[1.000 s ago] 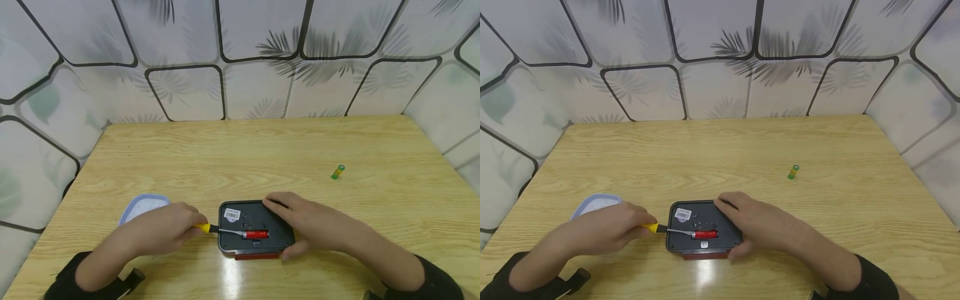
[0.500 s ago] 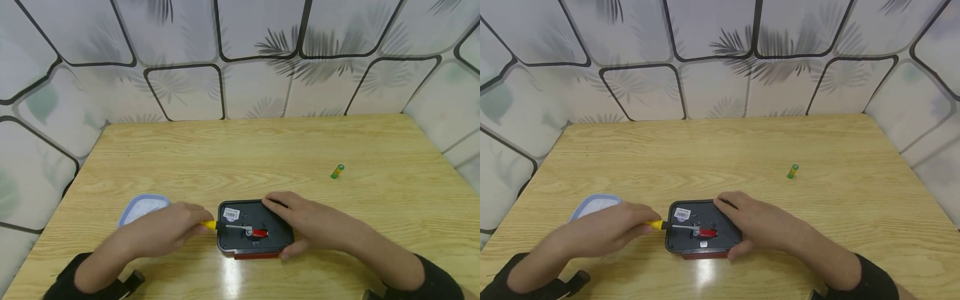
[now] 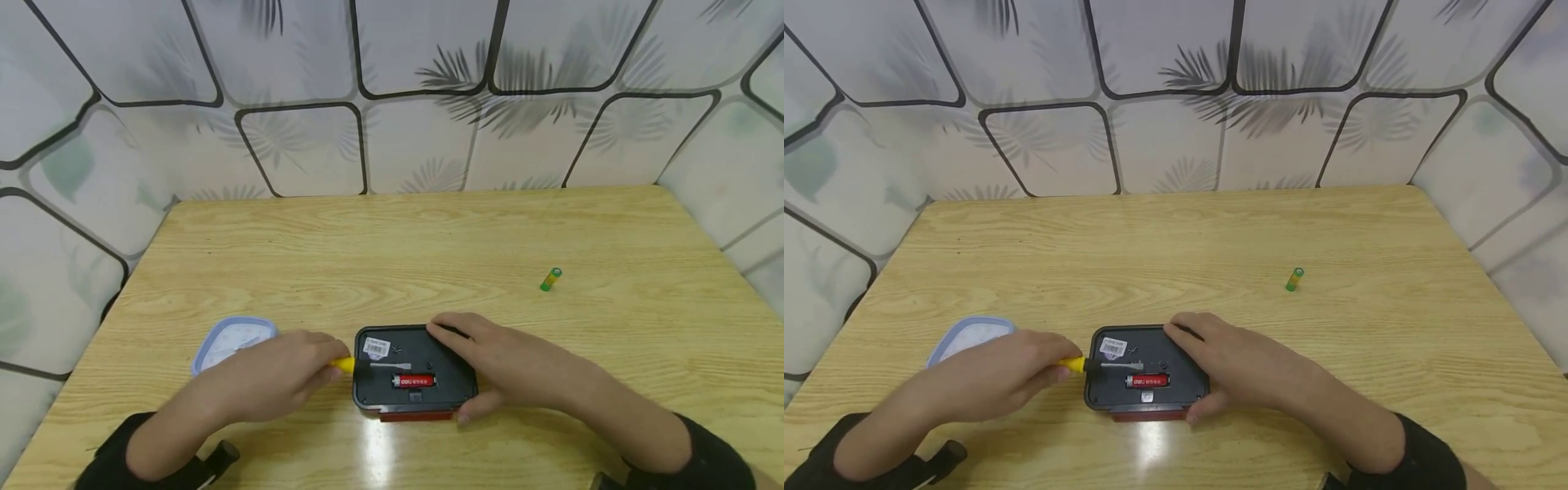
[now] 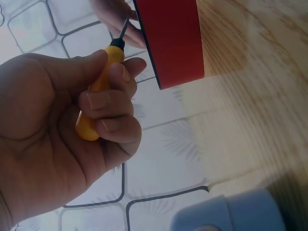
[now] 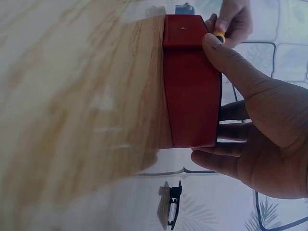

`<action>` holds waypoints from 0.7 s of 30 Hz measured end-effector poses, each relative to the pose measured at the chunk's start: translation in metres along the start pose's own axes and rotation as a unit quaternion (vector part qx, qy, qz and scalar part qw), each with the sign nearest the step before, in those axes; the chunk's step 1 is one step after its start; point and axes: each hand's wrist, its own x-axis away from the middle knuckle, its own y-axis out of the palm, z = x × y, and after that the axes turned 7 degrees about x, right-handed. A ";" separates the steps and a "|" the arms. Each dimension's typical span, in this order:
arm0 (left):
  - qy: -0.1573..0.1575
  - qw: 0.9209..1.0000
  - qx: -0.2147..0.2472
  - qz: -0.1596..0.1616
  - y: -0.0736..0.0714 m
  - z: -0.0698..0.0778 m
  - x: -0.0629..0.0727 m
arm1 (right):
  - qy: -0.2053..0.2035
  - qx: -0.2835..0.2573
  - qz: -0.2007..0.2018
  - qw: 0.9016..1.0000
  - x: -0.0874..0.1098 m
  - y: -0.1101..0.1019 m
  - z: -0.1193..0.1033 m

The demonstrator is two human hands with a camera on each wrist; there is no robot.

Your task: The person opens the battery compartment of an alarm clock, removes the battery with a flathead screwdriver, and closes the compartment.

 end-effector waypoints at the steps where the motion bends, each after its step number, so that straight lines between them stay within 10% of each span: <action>1: -0.004 1.000 0.000 0.002 0.000 0.000 0.000 | 0.000 0.000 0.000 1.000 0.000 0.000 0.000; 21: -0.098 0.990 -0.040 0.098 0.008 0.004 0.000 | -0.003 0.014 -0.002 1.000 0.001 -0.003 0.001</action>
